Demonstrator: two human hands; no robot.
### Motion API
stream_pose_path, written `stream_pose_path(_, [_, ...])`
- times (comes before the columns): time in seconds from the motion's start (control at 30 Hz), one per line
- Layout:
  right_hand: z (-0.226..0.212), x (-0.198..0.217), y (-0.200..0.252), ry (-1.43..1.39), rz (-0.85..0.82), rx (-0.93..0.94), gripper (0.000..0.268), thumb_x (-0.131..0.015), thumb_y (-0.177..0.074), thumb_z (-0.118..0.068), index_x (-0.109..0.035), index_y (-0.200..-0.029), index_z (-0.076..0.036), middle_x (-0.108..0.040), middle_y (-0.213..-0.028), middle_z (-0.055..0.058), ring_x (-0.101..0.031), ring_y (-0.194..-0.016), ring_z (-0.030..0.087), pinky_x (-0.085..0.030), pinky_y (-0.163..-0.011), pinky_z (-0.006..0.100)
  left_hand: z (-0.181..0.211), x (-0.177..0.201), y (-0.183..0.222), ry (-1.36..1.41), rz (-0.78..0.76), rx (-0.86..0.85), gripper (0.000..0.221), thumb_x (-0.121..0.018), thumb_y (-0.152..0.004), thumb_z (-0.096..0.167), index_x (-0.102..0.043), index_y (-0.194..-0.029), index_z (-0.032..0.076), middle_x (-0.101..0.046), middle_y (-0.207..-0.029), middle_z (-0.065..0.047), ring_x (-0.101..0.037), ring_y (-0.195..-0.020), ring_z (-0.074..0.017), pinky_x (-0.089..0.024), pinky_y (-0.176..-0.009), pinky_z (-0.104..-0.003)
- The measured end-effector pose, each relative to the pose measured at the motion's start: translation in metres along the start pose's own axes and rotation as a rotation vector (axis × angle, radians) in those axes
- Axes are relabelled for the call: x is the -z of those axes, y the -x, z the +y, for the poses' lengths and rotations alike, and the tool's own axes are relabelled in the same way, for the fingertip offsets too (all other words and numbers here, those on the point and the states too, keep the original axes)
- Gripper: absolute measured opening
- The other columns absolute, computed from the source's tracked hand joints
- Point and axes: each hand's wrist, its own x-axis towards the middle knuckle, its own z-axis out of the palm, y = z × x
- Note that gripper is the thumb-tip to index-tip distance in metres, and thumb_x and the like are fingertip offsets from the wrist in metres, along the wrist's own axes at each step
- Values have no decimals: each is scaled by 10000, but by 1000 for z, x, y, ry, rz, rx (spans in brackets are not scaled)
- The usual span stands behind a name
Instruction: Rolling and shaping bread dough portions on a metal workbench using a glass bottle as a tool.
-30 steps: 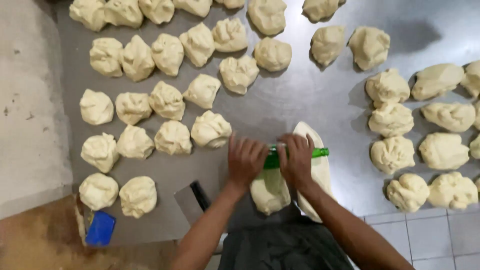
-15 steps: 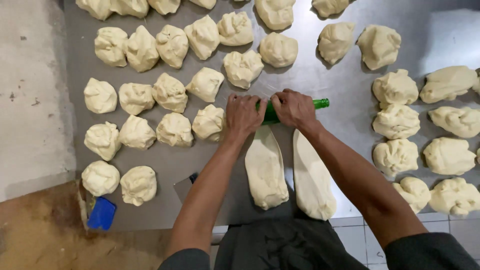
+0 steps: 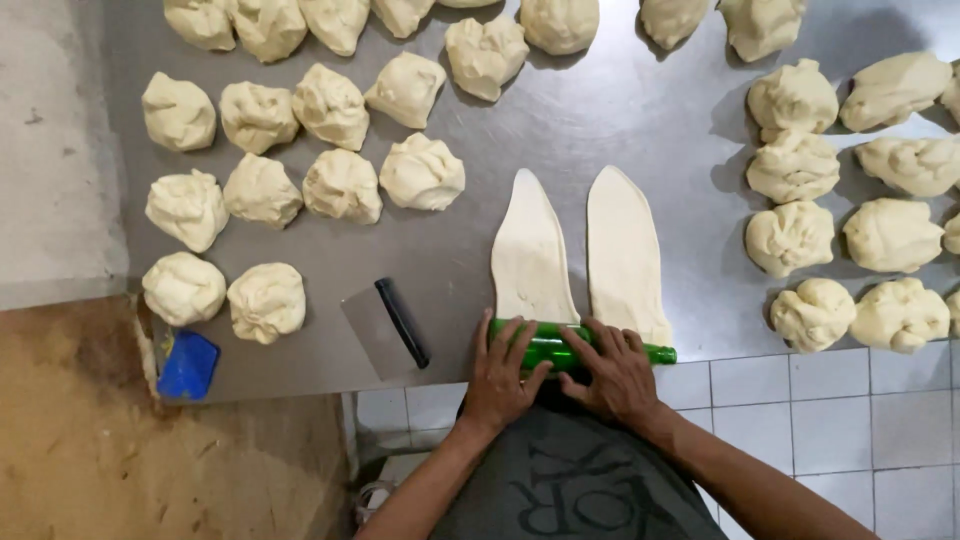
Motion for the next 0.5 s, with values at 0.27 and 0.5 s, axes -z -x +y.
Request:
stream_pose_path(0.27, [-29,30,15,-165,-498,-210,891,-870,-668,-396,-492,-1465,-271,-561,-1380,71,-577,-1212,316,-492,-972,446,4,12,75,206,-66,-48,555,-817,-904,301,-620,-1400,147,-514,-1470,-130,-324,-1505,-489,-434,-1167,-569])
stream_pose_path(0.5, [4,25,-87,-111,-128,54,769,-812,-784,-405,-489,-1433,-150,-511,-1481,123,-568,-1238,348,-391,-1068,536,-9,29,-54,-61,101,-38,565,-717,-969,274,-553,-1479,96,-432,-1552,-180,-291,-1490,-537,-346,-1196,-610])
